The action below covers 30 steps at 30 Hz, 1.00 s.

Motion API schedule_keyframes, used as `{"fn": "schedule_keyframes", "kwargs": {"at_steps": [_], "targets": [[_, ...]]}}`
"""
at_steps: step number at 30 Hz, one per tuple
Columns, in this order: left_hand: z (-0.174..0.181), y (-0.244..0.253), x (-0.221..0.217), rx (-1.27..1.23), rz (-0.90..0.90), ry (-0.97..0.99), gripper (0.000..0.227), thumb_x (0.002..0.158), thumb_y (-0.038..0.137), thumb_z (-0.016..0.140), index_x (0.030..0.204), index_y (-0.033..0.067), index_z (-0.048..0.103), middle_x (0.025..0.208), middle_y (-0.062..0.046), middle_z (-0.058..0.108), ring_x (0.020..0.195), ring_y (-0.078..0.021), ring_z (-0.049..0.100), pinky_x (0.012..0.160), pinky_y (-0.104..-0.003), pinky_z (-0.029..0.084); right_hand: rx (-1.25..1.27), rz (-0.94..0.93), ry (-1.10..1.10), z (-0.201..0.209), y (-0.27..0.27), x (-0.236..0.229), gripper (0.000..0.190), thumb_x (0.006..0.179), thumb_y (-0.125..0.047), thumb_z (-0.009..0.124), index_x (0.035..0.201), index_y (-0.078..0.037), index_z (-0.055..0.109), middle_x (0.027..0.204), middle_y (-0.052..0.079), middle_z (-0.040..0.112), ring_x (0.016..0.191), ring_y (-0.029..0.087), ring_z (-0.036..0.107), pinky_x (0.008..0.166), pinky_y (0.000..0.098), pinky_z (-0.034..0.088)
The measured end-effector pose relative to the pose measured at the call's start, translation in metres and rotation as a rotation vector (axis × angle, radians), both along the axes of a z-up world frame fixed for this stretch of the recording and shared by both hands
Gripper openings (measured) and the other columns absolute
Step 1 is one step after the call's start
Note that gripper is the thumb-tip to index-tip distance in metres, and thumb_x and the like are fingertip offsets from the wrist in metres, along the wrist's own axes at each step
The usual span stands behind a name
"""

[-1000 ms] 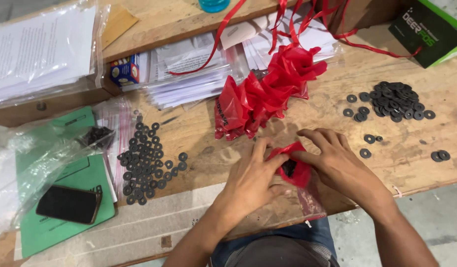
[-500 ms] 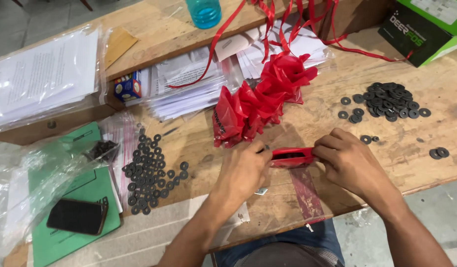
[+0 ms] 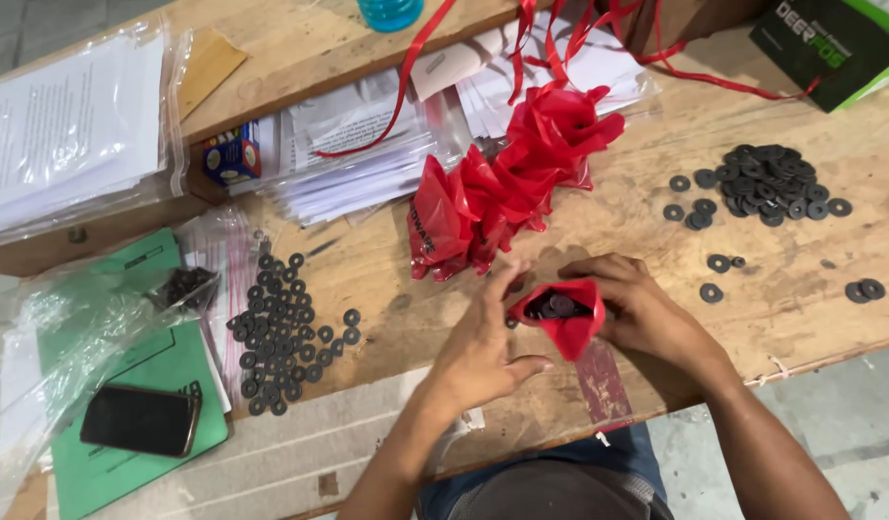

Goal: The person sorts through a pile of metal washers by hand, picks up several at a time, and places them into small red packets.

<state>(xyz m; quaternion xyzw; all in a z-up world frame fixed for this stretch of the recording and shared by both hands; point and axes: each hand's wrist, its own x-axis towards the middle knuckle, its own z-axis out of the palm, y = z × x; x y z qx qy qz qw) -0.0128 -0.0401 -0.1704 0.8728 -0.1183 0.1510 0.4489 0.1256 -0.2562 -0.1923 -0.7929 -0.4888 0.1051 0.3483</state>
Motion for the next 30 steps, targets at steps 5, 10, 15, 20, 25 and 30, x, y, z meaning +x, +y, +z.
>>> {"fn": "schedule_keyframes", "kwargs": {"at_steps": [5,10,15,20,25,30], "targets": [[-0.028,-0.024,0.023,-0.029,0.157,0.177,0.125,0.064,0.014,0.096,0.157,0.0058,0.014,0.145,-0.027,0.045,0.129,-0.0452,0.052,0.108,-0.048,0.042,0.206,0.011,0.172,-0.020,-0.002,0.003,0.039,0.072,-0.006,0.076,0.111,-0.006,0.075,0.119,0.011,0.074,0.115,0.029,0.068,0.102,0.0412,0.051],[-0.065,-0.023,0.039,-0.373,0.285,0.000,0.041,0.084,-0.011,0.071,0.121,0.0058,0.076,0.108,-0.013,0.082,0.096,-0.0185,0.081,0.082,-0.028,0.064,0.506,-0.174,0.552,-0.023,-0.009,-0.011,0.021,0.094,-0.008,0.063,0.109,0.001,0.076,0.113,0.011,0.076,0.103,0.019,0.071,0.088,0.0308,0.057],[-0.033,-0.029,0.039,-0.428,0.225,0.101,0.023,0.089,0.002,0.074,0.112,0.0021,0.076,0.098,-0.010,0.075,0.082,-0.0124,0.072,0.069,-0.026,0.057,0.543,-0.300,0.708,-0.061,-0.012,-0.005,0.026,0.102,-0.015,0.064,0.115,0.004,0.075,0.108,0.013,0.074,0.100,0.017,0.066,0.088,0.0309,0.054],[-0.032,-0.033,0.039,-0.299,0.357,0.230,0.025,0.098,0.024,0.073,0.104,0.0006,0.080,0.068,-0.013,0.068,0.058,-0.0162,0.057,0.055,-0.031,0.041,0.489,-0.405,0.615,-0.011,-0.005,-0.016,0.026,0.099,-0.017,0.065,0.116,0.002,0.071,0.103,0.009,0.071,0.097,0.015,0.064,0.086,0.0295,0.052],[-0.053,-0.034,0.042,-0.651,0.236,0.141,0.044,0.105,0.041,0.063,0.102,-0.0010,0.077,0.082,-0.007,0.076,0.073,-0.0076,0.065,0.065,-0.025,0.052,0.602,-0.284,0.204,-0.045,-0.016,-0.004,0.020,0.099,-0.017,0.069,0.109,0.000,0.073,0.104,0.006,0.073,0.103,0.016,0.066,0.088,0.0310,0.055],[-0.003,-0.036,0.041,-0.460,0.194,-0.001,0.051,0.086,0.038,0.076,0.114,-0.0037,0.068,0.102,-0.011,0.074,0.078,-0.0141,0.070,0.065,-0.028,0.056,0.691,-0.477,0.642,-0.033,-0.009,-0.016,0.021,0.110,-0.013,0.060,0.113,0.005,0.072,0.101,0.011,0.073,0.097,0.020,0.064,0.088,0.0324,0.054]]}}
